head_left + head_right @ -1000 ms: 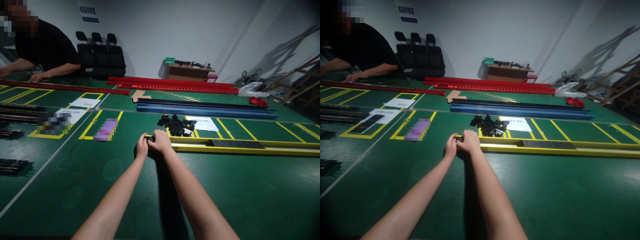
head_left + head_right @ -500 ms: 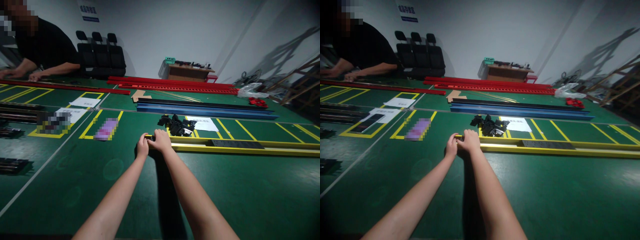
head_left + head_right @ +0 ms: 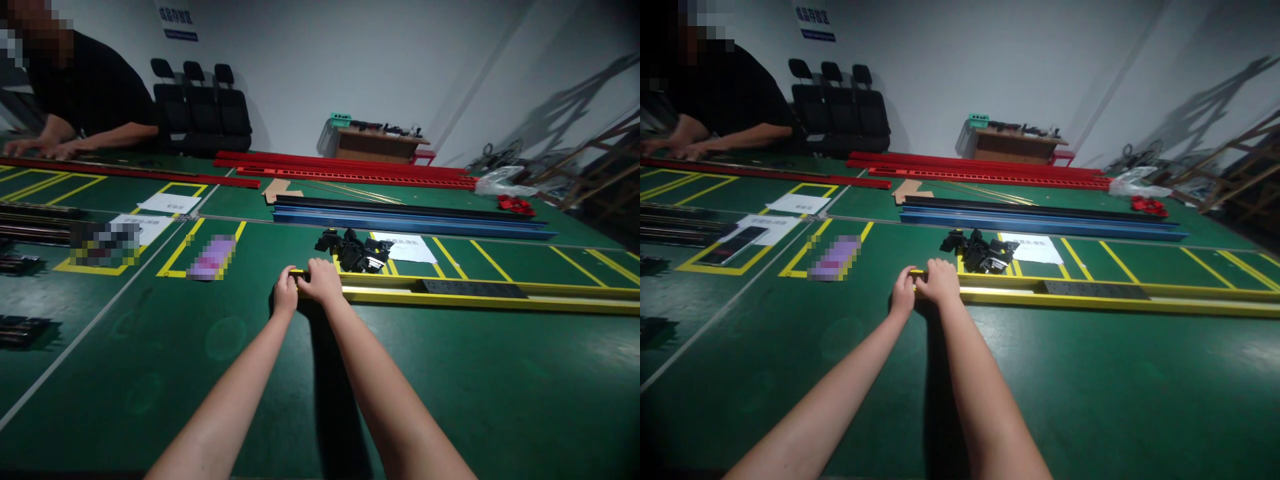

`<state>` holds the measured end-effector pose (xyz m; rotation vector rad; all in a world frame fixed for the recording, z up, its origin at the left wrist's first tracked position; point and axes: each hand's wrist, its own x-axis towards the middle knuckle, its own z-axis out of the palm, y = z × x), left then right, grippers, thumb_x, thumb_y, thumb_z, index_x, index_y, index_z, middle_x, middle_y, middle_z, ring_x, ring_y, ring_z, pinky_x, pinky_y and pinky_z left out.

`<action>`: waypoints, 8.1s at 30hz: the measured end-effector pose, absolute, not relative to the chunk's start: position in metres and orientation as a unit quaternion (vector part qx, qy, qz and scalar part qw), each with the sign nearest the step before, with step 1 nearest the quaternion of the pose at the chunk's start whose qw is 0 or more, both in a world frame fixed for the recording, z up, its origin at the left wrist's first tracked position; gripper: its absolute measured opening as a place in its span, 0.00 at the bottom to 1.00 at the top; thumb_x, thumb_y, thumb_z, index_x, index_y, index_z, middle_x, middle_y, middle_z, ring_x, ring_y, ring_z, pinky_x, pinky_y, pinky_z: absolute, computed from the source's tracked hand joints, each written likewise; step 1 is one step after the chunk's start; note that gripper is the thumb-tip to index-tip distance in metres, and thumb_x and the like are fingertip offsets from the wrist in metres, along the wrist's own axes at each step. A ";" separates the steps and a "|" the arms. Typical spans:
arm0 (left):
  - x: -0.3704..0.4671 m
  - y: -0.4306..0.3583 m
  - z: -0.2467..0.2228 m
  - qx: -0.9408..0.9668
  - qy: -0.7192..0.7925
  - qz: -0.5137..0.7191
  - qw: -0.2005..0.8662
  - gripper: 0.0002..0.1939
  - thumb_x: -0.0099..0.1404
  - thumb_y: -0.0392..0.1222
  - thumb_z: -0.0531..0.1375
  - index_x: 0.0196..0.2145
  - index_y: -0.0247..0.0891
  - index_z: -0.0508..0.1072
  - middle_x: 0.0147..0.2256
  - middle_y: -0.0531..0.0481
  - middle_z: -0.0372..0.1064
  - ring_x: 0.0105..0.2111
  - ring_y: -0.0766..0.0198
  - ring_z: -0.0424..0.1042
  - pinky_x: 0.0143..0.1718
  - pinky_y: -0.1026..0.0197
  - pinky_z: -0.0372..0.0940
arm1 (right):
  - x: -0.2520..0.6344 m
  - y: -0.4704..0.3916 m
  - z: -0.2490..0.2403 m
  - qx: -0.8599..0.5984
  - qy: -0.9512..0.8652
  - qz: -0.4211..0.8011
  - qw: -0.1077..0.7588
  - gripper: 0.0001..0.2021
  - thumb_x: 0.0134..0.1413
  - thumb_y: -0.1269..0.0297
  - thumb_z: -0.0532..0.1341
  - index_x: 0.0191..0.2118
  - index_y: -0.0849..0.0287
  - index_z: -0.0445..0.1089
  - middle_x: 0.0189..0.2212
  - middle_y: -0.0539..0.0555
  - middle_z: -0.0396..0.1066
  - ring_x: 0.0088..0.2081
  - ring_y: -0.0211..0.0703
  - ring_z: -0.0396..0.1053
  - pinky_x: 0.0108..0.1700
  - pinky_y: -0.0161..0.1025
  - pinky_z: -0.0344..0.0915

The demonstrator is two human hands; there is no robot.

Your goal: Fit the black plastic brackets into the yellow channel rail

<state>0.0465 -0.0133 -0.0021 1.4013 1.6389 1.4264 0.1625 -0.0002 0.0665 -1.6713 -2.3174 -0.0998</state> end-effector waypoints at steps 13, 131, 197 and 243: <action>0.047 -0.014 0.000 0.522 0.613 0.528 0.271 0.19 0.63 0.37 0.44 0.47 0.40 0.67 0.47 0.47 0.68 0.49 0.60 0.66 0.53 0.56 0.61 | 0.162 0.002 0.063 -0.585 -0.797 -0.029 0.146 0.13 0.51 0.54 0.55 0.35 0.59 0.63 0.33 0.56 0.66 0.37 0.47 0.61 0.39 0.41 0.52; 0.049 -0.015 0.006 0.521 0.650 0.491 0.253 0.20 0.61 0.34 0.44 0.47 0.41 0.67 0.46 0.48 0.68 0.48 0.60 0.66 0.52 0.58 0.61 | 0.220 -0.003 0.066 -0.613 -0.784 -0.027 0.097 0.30 0.50 0.35 0.47 0.35 0.58 0.70 0.37 0.60 0.67 0.42 0.52 0.56 0.43 0.45 0.51; 0.051 -0.015 0.003 0.538 0.664 0.465 0.229 0.20 0.59 0.35 0.46 0.47 0.41 0.66 0.45 0.46 0.69 0.46 0.57 0.68 0.48 0.56 0.63 | 0.216 -0.006 0.070 -0.625 -0.775 -0.022 0.087 0.27 0.51 0.40 0.50 0.39 0.59 0.70 0.41 0.62 0.67 0.46 0.54 0.57 0.48 0.48 0.51; 0.051 -0.017 0.013 0.531 0.652 0.473 0.263 0.20 0.57 0.34 0.48 0.46 0.39 0.67 0.44 0.47 0.69 0.45 0.59 0.68 0.48 0.57 0.63 | 0.231 0.003 0.071 -0.627 -0.775 0.051 0.054 0.28 0.47 0.38 0.53 0.42 0.58 0.69 0.42 0.59 0.66 0.46 0.52 0.55 0.48 0.46 0.49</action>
